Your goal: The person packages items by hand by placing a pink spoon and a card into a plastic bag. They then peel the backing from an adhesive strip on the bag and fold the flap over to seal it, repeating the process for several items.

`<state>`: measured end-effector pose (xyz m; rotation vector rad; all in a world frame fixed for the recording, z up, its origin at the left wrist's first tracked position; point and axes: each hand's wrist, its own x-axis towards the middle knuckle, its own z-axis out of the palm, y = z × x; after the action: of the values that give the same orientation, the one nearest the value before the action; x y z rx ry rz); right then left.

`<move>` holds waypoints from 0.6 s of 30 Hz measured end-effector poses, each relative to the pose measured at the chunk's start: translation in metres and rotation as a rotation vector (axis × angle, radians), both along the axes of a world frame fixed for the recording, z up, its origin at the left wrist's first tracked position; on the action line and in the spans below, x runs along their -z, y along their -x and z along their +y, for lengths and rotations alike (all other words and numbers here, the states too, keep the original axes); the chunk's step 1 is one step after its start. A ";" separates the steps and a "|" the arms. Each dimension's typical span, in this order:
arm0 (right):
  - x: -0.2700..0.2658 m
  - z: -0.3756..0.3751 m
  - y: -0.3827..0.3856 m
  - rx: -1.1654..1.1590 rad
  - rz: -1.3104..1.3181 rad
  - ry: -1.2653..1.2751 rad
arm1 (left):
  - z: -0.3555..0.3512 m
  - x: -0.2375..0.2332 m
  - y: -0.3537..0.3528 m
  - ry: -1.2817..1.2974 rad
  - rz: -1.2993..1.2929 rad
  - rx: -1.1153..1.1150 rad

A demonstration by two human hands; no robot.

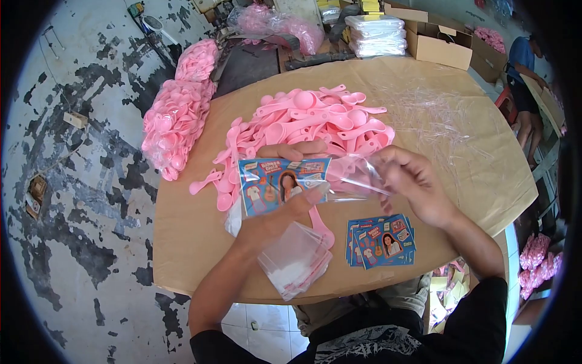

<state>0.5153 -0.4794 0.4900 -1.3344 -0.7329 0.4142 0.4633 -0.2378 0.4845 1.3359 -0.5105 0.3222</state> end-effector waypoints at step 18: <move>-0.003 -0.010 -0.091 0.417 -0.803 0.687 | 0.031 0.007 -0.020 0.163 0.164 -0.115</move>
<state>0.6065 -0.4893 0.4929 -2.3004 -0.9685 -0.2715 0.4836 -0.2070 0.4771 1.2236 -0.2650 0.3381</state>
